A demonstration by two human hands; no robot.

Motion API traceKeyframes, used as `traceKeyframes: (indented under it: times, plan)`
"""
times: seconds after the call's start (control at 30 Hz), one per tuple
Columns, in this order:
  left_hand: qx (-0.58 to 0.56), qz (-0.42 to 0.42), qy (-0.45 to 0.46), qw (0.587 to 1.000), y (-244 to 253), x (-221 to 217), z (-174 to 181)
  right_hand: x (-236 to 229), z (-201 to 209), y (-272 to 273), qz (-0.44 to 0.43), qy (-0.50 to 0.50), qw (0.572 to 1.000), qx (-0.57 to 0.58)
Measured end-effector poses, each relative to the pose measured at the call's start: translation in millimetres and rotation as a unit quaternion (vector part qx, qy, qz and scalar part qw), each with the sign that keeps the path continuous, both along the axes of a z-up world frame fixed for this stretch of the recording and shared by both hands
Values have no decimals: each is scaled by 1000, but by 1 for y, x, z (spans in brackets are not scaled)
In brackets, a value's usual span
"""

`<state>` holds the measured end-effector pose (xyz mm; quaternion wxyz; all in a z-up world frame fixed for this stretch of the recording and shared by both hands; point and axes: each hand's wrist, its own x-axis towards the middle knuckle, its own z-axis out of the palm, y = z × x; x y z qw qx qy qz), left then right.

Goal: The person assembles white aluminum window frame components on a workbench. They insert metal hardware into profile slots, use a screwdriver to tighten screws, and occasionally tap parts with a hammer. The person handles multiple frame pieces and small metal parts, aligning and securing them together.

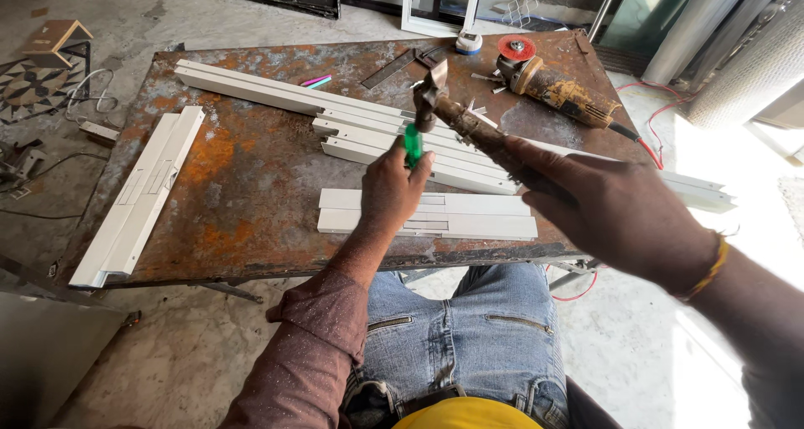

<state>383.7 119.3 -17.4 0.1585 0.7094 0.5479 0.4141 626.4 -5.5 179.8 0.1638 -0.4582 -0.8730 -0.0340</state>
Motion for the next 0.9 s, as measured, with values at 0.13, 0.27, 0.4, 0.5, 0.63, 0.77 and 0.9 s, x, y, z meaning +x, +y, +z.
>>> traceKeyframes:
  times: [0.13, 0.27, 0.4, 0.5, 0.63, 0.77, 0.9]
  plan:
    - [29, -2, -32, 999, -2, -5, 6, 22, -14, -3, -31, 70, 996, -54]
    - [4, 25, -97, 995, -13, -24, 35, 30, -45, -10, -91, 111, 988, -60]
    - [156, 20, -96, 983, -42, -52, 69, 0, -100, -7, 4, 78, 993, -89]
    - [133, 31, -113, 984, -60, -57, 82, -49, -151, -7, 37, 48, 974, -220]
    - [102, 39, -109, 988, -73, -57, 80, -138, -209, 5, 92, -10, 969, -229]
    - [63, 30, -144, 987, -66, -52, 60, -221, -239, 28, 96, 2, 991, -92]
    - [39, -16, -217, 975, -51, -45, 35, -225, -254, 37, 140, 80, 987, 10]
